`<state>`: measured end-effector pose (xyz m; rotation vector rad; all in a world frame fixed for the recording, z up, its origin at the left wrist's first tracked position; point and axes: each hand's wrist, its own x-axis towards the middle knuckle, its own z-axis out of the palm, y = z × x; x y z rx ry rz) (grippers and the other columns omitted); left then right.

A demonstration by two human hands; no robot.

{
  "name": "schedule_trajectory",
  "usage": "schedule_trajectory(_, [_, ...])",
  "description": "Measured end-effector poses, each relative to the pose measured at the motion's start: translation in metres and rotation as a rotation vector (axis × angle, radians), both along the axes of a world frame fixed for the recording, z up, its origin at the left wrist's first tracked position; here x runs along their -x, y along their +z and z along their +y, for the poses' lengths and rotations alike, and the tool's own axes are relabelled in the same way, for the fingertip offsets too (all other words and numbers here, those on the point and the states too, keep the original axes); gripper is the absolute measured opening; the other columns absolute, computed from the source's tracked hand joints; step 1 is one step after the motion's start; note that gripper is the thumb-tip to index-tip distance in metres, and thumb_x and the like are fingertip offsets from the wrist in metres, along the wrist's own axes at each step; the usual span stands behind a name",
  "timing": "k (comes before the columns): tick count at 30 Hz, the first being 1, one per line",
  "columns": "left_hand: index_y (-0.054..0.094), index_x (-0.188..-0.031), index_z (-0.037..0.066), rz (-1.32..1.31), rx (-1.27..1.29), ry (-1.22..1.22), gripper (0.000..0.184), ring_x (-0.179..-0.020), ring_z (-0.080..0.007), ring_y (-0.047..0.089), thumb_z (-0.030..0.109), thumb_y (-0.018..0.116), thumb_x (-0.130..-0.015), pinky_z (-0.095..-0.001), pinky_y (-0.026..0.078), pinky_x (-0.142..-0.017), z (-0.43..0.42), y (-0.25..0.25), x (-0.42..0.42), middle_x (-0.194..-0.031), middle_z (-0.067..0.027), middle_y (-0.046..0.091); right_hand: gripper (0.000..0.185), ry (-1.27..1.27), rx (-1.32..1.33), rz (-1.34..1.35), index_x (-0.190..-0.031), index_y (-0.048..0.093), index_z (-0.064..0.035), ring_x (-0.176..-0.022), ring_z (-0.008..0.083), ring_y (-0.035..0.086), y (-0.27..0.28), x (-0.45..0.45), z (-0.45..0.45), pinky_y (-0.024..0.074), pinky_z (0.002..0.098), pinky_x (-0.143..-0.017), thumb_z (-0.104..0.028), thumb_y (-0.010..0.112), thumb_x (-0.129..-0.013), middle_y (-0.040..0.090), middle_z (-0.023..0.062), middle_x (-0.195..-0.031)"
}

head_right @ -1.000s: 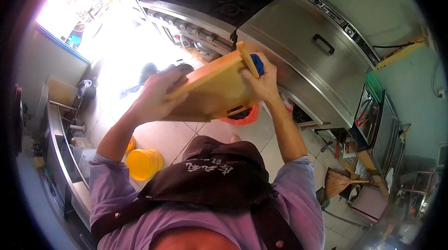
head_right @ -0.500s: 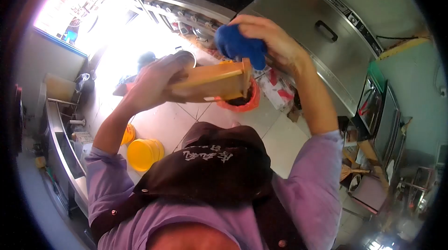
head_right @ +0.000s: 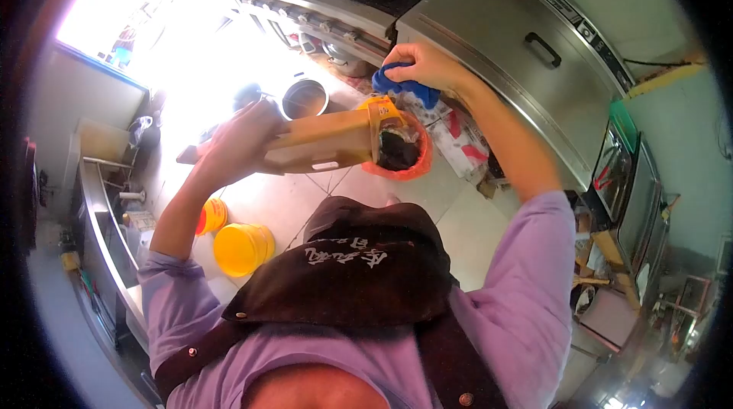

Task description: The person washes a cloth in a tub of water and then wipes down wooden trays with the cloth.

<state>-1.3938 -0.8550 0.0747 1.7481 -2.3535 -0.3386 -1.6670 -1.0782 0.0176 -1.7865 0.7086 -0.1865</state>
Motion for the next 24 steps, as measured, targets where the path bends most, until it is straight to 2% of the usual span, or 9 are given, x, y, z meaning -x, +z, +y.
schedule_trajectory(5, [0.059, -0.096, 0.002, 0.138, 0.012, 0.119, 0.020, -0.088, -0.0319, 0.057, 0.010, 0.061, -0.078, -0.0389, 0.045, -0.075, -0.006, -0.022, -0.011, -0.091, -0.0144, 0.056, 0.026, -0.069, -0.026, -0.350, -0.116, 0.060, -0.0068, -0.091, 0.0069, 0.055, 0.031, -0.022, 0.069, 0.0446, 0.0231, -0.082, -0.021, 0.052, -0.096, 0.062, -0.0003, -0.104])
schedule_trajectory(7, [0.060, -0.097, 0.001, 0.246, 0.007, 0.177, 0.020, -0.085, -0.0326, 0.057, 0.008, 0.060, -0.078, -0.0383, 0.045, -0.074, -0.008, -0.027, -0.014, -0.092, -0.0149, 0.058, 0.027, -0.355, 0.193, -0.293, -0.116, 0.059, -0.0046, -0.092, 0.0091, 0.055, -0.005, -0.029, 0.088, 0.0437, 0.0248, -0.082, -0.021, 0.046, -0.098, 0.062, 0.0032, -0.101])
schedule_trajectory(8, [0.061, -0.097, 0.000, 0.283, 0.006, 0.204, 0.020, -0.078, -0.0279, 0.057, 0.009, 0.059, -0.079, -0.0352, 0.045, -0.072, -0.007, -0.027, -0.016, -0.090, -0.0134, 0.059, 0.028, -0.386, 0.587, -0.306, -0.116, 0.058, -0.0041, -0.087, 0.0175, 0.058, -0.034, -0.029, 0.088, 0.0449, 0.0289, -0.079, -0.021, 0.045, -0.098, 0.061, 0.0094, -0.096])
schedule_trajectory(10, [0.061, -0.096, 0.000, 0.475, 0.021, 0.288, 0.019, -0.076, -0.0235, 0.056, 0.010, 0.060, -0.080, -0.0334, 0.045, -0.070, -0.002, -0.043, -0.031, -0.087, -0.0115, 0.058, 0.024, -0.442, 0.749, -0.313, -0.108, 0.060, -0.0045, -0.082, 0.0355, 0.059, -0.080, -0.019, 0.088, 0.0466, 0.0424, -0.075, -0.020, 0.051, -0.092, 0.063, 0.0170, -0.097])
schedule_trajectory(12, [0.061, -0.095, 0.000, 0.419, 0.050, 0.396, 0.019, -0.074, -0.0147, 0.052, 0.014, 0.061, -0.082, -0.0289, 0.043, -0.066, 0.009, -0.053, -0.046, -0.082, -0.0059, 0.055, 0.025, -0.416, 1.111, -0.101, -0.100, 0.060, -0.0056, -0.083, 0.0353, 0.058, -0.157, 0.016, 0.064, 0.0476, 0.0399, -0.075, -0.024, 0.042, -0.097, 0.061, 0.0158, -0.093])
schedule_trajectory(14, [0.059, -0.095, 0.000, 0.540, 0.054, 0.464, 0.018, -0.073, -0.0123, 0.050, 0.014, 0.061, -0.084, -0.0265, 0.042, -0.064, 0.025, -0.053, -0.052, -0.081, -0.0036, 0.053, 0.027, -0.480, 0.901, 0.265, -0.088, 0.059, -0.0058, -0.086, 0.0371, 0.061, -0.209, 0.067, 0.036, 0.0488, 0.0461, -0.074, -0.030, 0.047, -0.093, 0.064, 0.0189, -0.098])
schedule_trajectory(16, [0.058, -0.096, 0.001, 0.654, 0.040, 0.510, 0.016, -0.072, -0.0102, 0.048, 0.014, 0.060, -0.085, -0.0243, 0.040, -0.063, 0.035, -0.052, -0.061, -0.080, -0.0016, 0.050, 0.040, -0.899, 0.561, 0.524, -0.089, 0.062, -0.0050, -0.086, 0.0396, 0.062, -0.226, 0.100, 0.017, 0.0485, 0.0482, -0.072, -0.039, 0.042, -0.095, 0.065, 0.0199, -0.093])
schedule_trajectory(17, [0.058, -0.096, 0.001, 0.712, 0.019, 0.529, 0.016, -0.071, -0.0093, 0.047, 0.013, 0.059, -0.086, -0.0233, 0.039, -0.063, 0.039, -0.053, -0.066, -0.080, -0.0008, 0.049, 0.043, -1.039, 0.596, 0.417, -0.090, 0.063, -0.0048, -0.084, 0.0407, 0.062, -0.231, 0.113, 0.007, 0.0482, 0.0493, -0.071, -0.042, 0.041, -0.095, 0.065, 0.0200, -0.092])
schedule_trajectory(24, [0.056, -0.095, 0.003, 0.821, 0.166, 0.499, 0.014, -0.075, -0.0090, 0.044, 0.009, 0.060, -0.083, -0.0225, 0.038, -0.064, 0.035, -0.076, -0.055, -0.084, -0.0013, 0.045, 0.031, -1.011, 0.788, -0.126, -0.090, 0.062, -0.0098, -0.075, 0.0390, 0.063, -0.094, 0.033, 0.016, 0.0475, 0.0516, -0.066, -0.036, 0.046, -0.094, 0.064, 0.0180, -0.083])
